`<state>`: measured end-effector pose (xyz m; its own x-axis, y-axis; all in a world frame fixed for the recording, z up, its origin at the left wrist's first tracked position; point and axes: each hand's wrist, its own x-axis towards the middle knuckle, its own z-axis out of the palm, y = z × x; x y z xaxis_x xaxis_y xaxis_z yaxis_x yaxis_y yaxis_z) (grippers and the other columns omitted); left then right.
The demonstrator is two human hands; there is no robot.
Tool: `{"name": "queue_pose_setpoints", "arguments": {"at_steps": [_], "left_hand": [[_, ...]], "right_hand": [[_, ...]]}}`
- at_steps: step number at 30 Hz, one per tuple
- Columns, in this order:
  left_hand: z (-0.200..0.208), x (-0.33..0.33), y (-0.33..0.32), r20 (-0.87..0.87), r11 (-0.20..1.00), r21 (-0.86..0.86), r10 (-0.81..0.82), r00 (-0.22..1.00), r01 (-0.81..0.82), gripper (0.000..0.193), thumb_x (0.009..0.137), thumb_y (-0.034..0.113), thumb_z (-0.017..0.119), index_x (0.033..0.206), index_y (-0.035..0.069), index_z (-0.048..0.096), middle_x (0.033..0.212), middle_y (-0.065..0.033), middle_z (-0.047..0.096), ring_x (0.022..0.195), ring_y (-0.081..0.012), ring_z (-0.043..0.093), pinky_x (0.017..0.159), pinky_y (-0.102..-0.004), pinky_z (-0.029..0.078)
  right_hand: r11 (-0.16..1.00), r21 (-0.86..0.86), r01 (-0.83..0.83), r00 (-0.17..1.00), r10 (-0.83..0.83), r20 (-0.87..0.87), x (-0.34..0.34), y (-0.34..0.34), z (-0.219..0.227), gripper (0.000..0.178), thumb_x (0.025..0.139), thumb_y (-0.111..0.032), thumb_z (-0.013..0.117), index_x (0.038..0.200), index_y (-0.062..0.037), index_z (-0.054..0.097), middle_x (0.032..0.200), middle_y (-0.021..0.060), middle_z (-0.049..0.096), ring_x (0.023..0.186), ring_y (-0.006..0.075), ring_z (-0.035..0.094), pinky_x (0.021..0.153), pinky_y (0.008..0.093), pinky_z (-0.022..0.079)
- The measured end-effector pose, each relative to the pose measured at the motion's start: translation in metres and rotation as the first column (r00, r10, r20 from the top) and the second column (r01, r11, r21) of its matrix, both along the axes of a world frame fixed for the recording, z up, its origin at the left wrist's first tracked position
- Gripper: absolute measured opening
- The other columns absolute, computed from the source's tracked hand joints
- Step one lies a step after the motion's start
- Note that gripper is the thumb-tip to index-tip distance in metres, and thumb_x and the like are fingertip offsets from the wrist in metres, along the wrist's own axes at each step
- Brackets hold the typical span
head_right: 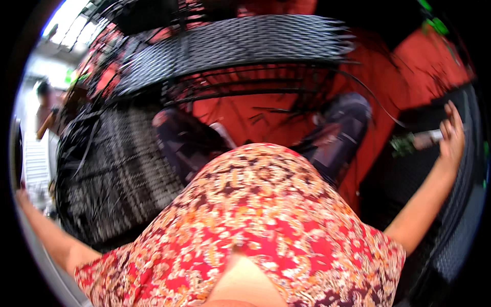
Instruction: The person weaves black plastic strips onto a metal frame by hand to form a furniture panel, then uses shears to trim the excess strips.
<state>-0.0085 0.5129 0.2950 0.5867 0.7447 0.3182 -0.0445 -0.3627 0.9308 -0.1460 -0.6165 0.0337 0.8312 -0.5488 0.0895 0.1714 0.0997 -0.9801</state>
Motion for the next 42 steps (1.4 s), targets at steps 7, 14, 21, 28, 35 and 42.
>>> {"name": "queue_pose_setpoints", "arguments": {"at_steps": [7,14,21,28,35,42], "left_hand": [[-0.051,-0.030,0.095,-0.179,0.991,0.124,-0.022,0.984,0.045,0.028,0.087,0.024,0.060,0.105,0.004,0.057,0.092,-0.0076,0.065,0.073,-0.0109,0.059,0.059,-0.0207,0.044],[-0.141,-0.053,0.057,-0.433,0.992,0.124,0.061,0.899,-0.007,0.017,0.086,0.020,0.056,0.086,0.003,0.057,0.070,-0.0085,0.061,0.052,-0.0124,0.057,0.042,-0.0217,0.044],[-0.225,-0.005,-0.007,-0.388,0.321,0.918,0.605,0.695,0.234,0.042,0.077,0.029,0.061,0.109,0.002,0.060,0.106,-0.0211,0.060,0.098,-0.0356,0.058,0.086,-0.0402,0.045],[-0.373,0.067,-0.215,-0.346,0.843,-0.179,-0.536,0.770,0.507,0.022,0.081,0.014,0.064,0.099,0.001,0.064,0.086,-0.0070,0.066,0.068,-0.0127,0.064,0.050,-0.0209,0.045],[-0.455,0.129,-0.269,-0.018,0.839,-0.428,-0.380,0.925,0.336,0.028,0.081,0.006,0.061,0.108,0.002,0.056,0.082,-0.0045,0.063,0.069,-0.0144,0.064,0.051,-0.0219,0.047],[-0.476,0.168,-0.250,-0.093,0.810,0.515,-0.273,0.958,0.281,0.026,0.067,0.012,0.071,0.092,0.015,0.068,0.077,-0.0078,0.057,0.073,-0.0239,0.056,0.068,-0.0346,0.046]], "right_hand": [[0.982,0.066,0.179,0.957,-0.158,-0.245,-0.036,-0.010,-0.074,0.030,0.092,-0.020,0.050,0.116,-0.0018,0.055,0.103,0.0041,0.063,0.041,-0.0022,0.030,0.035,0.0143,0.021],[0.969,0.173,0.175,0.931,-0.106,-0.348,-0.042,0.012,-0.128,0.024,0.090,-0.024,0.055,0.106,-0.0070,0.061,0.090,0.0020,0.066,0.039,-0.0023,0.029,0.034,0.0153,0.017],[0.952,0.193,0.236,0.883,-0.127,-0.453,-0.049,0.038,-0.157,0.020,0.088,-0.023,0.057,0.100,-0.0073,0.062,0.084,0.0012,0.065,0.039,-0.0022,0.030,0.033,0.0150,0.017],[0.955,0.192,0.227,0.852,-0.100,-0.513,-0.049,0.066,-0.151,0.017,0.089,-0.023,0.057,0.097,-0.0093,0.062,0.082,-0.0014,0.064,0.042,-0.0021,0.035,0.034,0.0140,0.019],[0.962,0.191,0.195,0.839,-0.062,-0.541,-0.053,0.064,-0.145,0.016,0.088,-0.024,0.058,0.096,-0.0101,0.062,0.079,-0.0018,0.064,0.042,-0.0020,0.036,0.034,0.0142,0.020],[0.945,0.213,0.248,0.775,-0.062,-0.629,-0.079,0.060,-0.157,0.018,0.087,-0.023,0.058,0.098,-0.0087,0.060,0.080,-0.0016,0.063,0.042,0.0012,0.039,0.034,0.0156,0.022]]}}
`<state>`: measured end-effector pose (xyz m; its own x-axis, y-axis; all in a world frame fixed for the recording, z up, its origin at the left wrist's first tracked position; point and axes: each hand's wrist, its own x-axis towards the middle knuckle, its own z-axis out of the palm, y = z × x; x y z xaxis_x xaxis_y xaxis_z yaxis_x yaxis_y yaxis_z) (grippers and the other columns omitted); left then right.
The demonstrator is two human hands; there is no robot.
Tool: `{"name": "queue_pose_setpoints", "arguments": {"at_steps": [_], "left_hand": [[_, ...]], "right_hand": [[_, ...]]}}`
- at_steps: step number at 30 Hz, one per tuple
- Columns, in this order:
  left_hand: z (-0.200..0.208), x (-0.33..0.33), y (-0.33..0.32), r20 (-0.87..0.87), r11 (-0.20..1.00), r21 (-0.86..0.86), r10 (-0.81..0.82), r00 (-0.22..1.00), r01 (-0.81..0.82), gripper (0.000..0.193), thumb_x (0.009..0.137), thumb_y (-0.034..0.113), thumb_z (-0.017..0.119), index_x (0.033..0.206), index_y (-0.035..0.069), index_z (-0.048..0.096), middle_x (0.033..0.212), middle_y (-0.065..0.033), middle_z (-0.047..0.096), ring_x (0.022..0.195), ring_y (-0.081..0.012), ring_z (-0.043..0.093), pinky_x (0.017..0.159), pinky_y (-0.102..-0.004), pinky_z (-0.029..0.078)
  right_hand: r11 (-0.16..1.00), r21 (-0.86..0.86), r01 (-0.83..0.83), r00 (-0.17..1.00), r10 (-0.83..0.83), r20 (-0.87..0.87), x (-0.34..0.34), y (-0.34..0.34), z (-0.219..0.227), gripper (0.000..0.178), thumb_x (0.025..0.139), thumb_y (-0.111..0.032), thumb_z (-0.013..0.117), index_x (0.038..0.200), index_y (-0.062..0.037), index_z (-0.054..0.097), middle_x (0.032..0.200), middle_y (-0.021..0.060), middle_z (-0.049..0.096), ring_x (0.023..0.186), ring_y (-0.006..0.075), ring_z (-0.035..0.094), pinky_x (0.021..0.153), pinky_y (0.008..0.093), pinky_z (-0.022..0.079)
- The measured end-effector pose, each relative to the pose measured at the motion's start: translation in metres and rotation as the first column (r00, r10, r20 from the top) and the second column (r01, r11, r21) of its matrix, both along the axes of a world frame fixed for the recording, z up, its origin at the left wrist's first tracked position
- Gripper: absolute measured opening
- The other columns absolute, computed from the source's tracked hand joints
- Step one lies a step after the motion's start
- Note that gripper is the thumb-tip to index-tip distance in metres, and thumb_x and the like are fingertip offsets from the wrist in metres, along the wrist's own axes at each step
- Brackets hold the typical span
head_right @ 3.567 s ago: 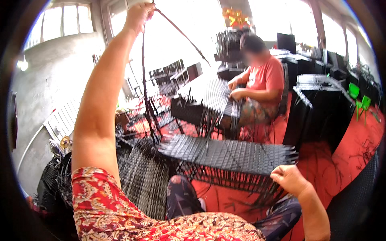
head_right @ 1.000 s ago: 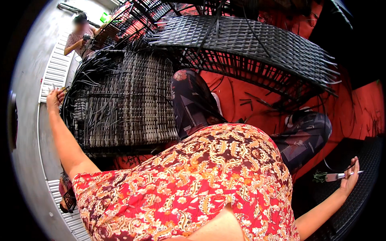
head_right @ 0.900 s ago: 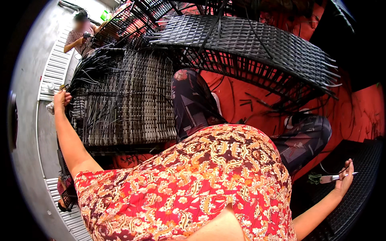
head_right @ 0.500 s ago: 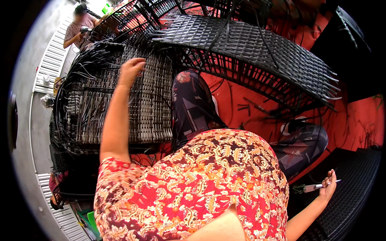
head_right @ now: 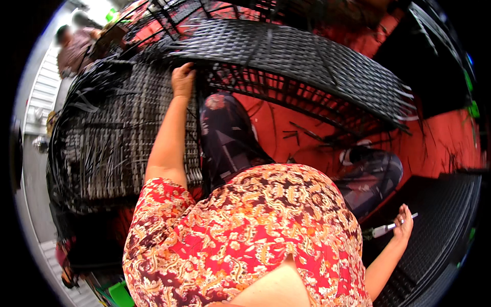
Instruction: The person weaves black plastic strips onto a metal frame by hand to form a furniture panel, then uses shears to trim the excess strips.
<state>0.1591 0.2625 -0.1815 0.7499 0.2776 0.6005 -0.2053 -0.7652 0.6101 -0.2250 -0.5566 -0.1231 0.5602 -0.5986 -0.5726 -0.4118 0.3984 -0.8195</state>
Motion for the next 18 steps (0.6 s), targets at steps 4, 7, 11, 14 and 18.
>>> {"name": "queue_pose_setpoints", "arguments": {"at_steps": [4,7,11,14,18], "left_hand": [[0.011,-0.010,0.018,0.106,0.982,0.186,-0.043,0.993,0.023,0.023,0.068,0.013,0.073,0.090,0.011,0.068,0.075,-0.0081,0.059,0.072,-0.0250,0.055,0.068,-0.0361,0.045],[0.000,0.001,0.035,-0.009,0.980,0.199,-0.008,1.000,0.009,0.017,0.072,0.014,0.073,0.089,0.009,0.069,0.080,-0.0077,0.058,0.075,-0.0222,0.055,0.069,-0.0324,0.044],[-0.012,0.018,0.039,0.071,0.987,0.153,-0.064,0.995,0.053,0.013,0.077,0.011,0.069,0.089,0.006,0.067,0.097,-0.0071,0.055,0.083,-0.0185,0.055,0.072,-0.0291,0.044],[-0.008,0.015,0.038,-0.159,0.979,-0.176,-0.128,0.979,0.100,0.012,0.084,0.010,0.061,0.096,0.006,0.063,0.093,-0.0034,0.061,0.065,-0.0107,0.056,0.056,-0.0226,0.044],[-0.010,0.019,0.034,-0.230,0.900,-0.416,-0.245,0.942,0.132,0.012,0.089,0.010,0.055,0.099,0.008,0.060,0.086,0.0008,0.063,0.053,-0.0057,0.052,0.046,-0.0189,0.040]], "right_hand": [[0.999,0.002,-0.043,0.999,0.043,-0.002,0.017,0.028,0.012,0.018,0.083,-0.020,0.062,0.095,-0.0061,0.060,0.081,0.0015,0.062,0.043,0.0015,0.036,0.037,0.0166,0.023],[0.999,0.011,-0.030,0.999,0.030,-0.026,0.019,0.038,0.014,0.014,0.084,-0.020,0.060,0.090,-0.0072,0.060,0.076,0.0013,0.061,0.045,0.0029,0.039,0.037,0.0169,0.024],[0.998,0.020,0.054,0.996,-0.052,-0.074,0.008,0.048,0.009,0.013,0.086,-0.021,0.058,0.086,-0.0077,0.059,0.073,0.0023,0.061,0.044,0.0031,0.041,0.036,0.0159,0.026],[1.000,-0.001,0.016,0.974,-0.016,-0.228,0.000,0.055,0.005,0.020,0.085,-0.028,0.059,0.085,-0.0082,0.058,0.071,0.0009,0.061,0.043,0.0029,0.042,0.035,0.0157,0.025],[0.756,-0.499,-0.424,0.726,-0.047,-0.687,-0.008,0.033,0.015,0.033,0.084,-0.035,0.058,0.074,-0.0034,0.058,0.062,0.0079,0.061,0.044,0.0137,0.049,0.037,0.0281,0.036]]}}
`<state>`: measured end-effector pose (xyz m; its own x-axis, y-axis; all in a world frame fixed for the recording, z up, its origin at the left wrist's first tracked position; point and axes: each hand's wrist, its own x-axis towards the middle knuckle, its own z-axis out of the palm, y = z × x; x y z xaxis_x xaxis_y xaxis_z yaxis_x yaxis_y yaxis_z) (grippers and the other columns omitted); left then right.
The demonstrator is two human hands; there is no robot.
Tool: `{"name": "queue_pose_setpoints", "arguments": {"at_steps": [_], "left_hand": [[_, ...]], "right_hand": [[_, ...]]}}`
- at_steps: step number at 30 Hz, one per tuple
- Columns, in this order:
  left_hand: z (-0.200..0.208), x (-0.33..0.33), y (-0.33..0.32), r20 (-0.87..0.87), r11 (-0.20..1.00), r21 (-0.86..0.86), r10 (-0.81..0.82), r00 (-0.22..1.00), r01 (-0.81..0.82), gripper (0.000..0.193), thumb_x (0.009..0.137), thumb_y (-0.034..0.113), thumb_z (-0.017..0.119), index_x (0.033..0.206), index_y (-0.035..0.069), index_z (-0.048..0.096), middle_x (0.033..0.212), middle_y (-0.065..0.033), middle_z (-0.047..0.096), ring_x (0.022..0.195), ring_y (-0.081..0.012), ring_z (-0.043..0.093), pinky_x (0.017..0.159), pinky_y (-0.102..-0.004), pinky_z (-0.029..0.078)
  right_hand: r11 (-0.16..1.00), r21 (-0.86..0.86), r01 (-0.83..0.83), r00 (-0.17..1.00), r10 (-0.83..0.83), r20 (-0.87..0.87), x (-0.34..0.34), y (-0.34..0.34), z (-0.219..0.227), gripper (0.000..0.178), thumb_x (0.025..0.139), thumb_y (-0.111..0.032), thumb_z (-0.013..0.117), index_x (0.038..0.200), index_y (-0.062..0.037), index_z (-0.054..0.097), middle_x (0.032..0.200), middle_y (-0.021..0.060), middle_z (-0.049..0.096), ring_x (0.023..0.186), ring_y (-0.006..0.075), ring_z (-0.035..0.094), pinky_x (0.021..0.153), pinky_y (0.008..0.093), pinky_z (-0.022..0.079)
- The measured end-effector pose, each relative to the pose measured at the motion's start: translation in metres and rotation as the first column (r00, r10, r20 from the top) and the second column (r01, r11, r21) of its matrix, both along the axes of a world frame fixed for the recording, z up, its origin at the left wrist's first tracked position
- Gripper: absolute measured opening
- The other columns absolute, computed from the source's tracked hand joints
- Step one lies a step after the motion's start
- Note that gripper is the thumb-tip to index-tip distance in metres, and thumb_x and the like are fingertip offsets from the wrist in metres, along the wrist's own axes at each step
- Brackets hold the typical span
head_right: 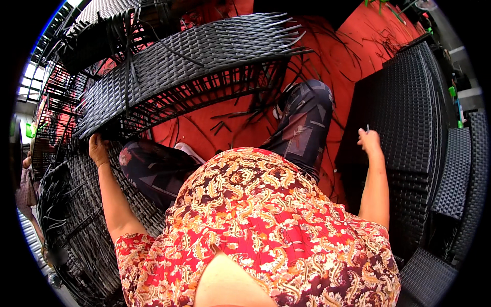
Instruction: The person weaves black plastic strips onto a metal frame by hand to form a furniture panel, then uses shears to trim the excess strips.
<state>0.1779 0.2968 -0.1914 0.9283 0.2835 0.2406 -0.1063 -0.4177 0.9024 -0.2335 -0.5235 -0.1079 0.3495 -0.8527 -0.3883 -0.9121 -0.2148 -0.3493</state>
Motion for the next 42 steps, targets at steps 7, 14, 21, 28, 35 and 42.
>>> {"name": "queue_pose_setpoints", "arguments": {"at_steps": [7,14,21,28,35,42], "left_hand": [[-0.003,-0.001,0.022,0.047,0.985,0.172,-0.034,0.998,0.026,0.012,0.089,0.012,0.056,0.099,0.008,0.060,0.082,0.0026,0.061,0.060,-0.0050,0.053,0.052,-0.0182,0.040],[0.005,0.005,0.022,0.077,0.947,0.320,-0.054,0.996,0.026,0.012,0.089,0.015,0.057,0.097,0.006,0.060,0.079,0.0034,0.058,0.062,-0.0051,0.050,0.056,-0.0199,0.042],[0.016,-0.002,0.018,0.003,0.964,0.255,-0.076,0.997,0.073,0.011,0.088,0.011,0.057,0.095,0.003,0.060,0.081,0.0002,0.059,0.069,-0.0053,0.051,0.064,-0.0208,0.044],[0.007,0.012,0.049,0.038,0.947,0.302,-0.128,0.991,0.111,0.010,0.087,0.010,0.059,0.094,0.003,0.059,0.082,0.0005,0.059,0.075,-0.0067,0.051,0.072,-0.0215,0.043],[0.019,0.010,0.055,-0.069,0.979,0.116,-0.160,0.985,0.167,0.009,0.084,0.008,0.061,0.091,0.002,0.060,0.083,-0.0006,0.060,0.076,-0.0087,0.054,0.072,-0.0229,0.044],[0.047,0.007,0.012,-0.128,0.960,0.216,-0.154,0.980,0.179,0.015,0.078,0.015,0.064,0.087,0.003,0.061,0.073,-0.0008,0.057,0.063,-0.0096,0.051,0.058,-0.0239,0.043]], "right_hand": [[0.927,0.043,-0.372,0.586,0.198,0.786,0.120,0.105,0.108,0.013,0.085,-0.014,0.060,0.090,-0.0033,0.064,0.068,-0.0029,0.055,0.044,0.0007,0.033,0.040,0.0172,0.024],[0.662,-0.454,-0.596,0.457,0.745,0.487,0.210,0.150,0.044,0.024,0.081,-0.015,0.059,0.099,0.0007,0.060,0.086,0.0160,0.065,0.084,0.0296,0.062,0.075,0.0360,0.047],[0.674,-0.266,-0.689,0.571,0.731,0.374,0.252,0.139,0.032,0.019,0.082,-0.021,0.058,0.083,-0.0020,0.060,0.073,0.0118,0.062,0.065,0.0256,0.059,0.061,0.0362,0.047],[0.715,-0.033,-0.699,0.604,0.614,0.509,0.262,0.124,0.026,0.020,0.082,-0.022,0.058,0.078,-0.0020,0.060,0.065,0.0030,0.055,0.055,0.0119,0.052,0.047,0.0288,0.044],[0.681,-0.005,-0.732,0.590,0.637,0.496,0.259,0.125,0.041,0.022,0.081,-0.022,0.058,0.077,-0.0009,0.059,0.065,0.0042,0.054,0.055,0.0124,0.051,0.049,0.0293,0.043],[0.528,-0.387,-0.756,0.464,0.849,0.254,0.251,0.125,0.044,0.027,0.083,-0.027,0.055,0.077,-0.0008,0.056,0.069,0.0194,0.055,0.067,0.0353,0.054,0.061,0.0412,0.041]]}}
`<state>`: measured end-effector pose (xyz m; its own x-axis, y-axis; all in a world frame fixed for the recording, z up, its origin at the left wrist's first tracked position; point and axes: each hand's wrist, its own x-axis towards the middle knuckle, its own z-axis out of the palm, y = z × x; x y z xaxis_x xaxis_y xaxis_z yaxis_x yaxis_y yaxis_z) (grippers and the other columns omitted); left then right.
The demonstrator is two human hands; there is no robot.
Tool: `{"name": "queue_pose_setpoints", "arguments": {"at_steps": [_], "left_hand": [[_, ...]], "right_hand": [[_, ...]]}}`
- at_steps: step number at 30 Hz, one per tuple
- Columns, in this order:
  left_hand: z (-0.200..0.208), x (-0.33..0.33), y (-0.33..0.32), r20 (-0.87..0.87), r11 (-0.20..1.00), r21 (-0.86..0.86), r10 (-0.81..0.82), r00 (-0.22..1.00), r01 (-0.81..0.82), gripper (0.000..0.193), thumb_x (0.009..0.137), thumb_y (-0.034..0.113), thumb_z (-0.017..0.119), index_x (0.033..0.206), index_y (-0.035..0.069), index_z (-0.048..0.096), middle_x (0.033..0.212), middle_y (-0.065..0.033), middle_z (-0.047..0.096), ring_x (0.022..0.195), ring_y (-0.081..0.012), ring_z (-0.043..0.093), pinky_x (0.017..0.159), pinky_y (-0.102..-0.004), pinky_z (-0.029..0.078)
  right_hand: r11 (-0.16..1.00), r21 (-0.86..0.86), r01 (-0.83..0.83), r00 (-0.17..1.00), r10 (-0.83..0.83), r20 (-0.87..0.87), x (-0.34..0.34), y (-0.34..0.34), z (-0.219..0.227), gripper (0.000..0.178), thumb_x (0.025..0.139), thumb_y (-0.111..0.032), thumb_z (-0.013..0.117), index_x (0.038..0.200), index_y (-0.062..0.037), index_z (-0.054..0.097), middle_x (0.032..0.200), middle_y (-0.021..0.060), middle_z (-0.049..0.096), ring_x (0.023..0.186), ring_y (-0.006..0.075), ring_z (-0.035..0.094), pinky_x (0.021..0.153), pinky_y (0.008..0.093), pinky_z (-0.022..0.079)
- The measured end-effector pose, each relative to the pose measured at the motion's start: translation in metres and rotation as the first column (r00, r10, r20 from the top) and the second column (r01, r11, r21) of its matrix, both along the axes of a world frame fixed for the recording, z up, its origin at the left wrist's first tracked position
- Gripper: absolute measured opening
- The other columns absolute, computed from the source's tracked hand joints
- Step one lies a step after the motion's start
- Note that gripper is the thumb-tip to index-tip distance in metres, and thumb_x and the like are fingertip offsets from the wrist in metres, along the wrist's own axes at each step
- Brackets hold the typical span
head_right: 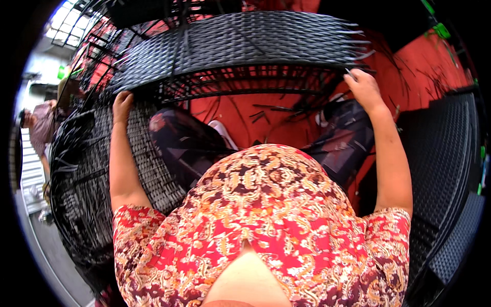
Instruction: The person weaves black plastic strips onto a metal frame by hand to form a furniture panel, then uses shears to trim the excess strips.
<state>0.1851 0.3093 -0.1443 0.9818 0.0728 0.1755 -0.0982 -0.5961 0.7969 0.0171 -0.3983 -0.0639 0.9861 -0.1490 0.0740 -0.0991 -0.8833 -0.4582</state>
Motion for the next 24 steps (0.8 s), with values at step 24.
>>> {"name": "queue_pose_setpoints", "arguments": {"at_steps": [24], "left_hand": [[0.027,-0.019,-0.016,-0.107,0.961,-0.227,0.136,0.985,-0.157,0.021,0.072,0.011,0.070,0.086,0.003,0.056,0.065,-0.0054,0.061,0.050,-0.0118,0.053,0.044,-0.0254,0.042]], "right_hand": [[0.999,0.031,-0.011,1.000,0.011,-0.008,0.008,-0.008,-0.016,0.029,0.088,-0.022,0.052,0.072,0.0004,0.046,0.057,0.0125,0.045,0.052,0.0245,0.044,0.053,0.0365,0.036]]}}
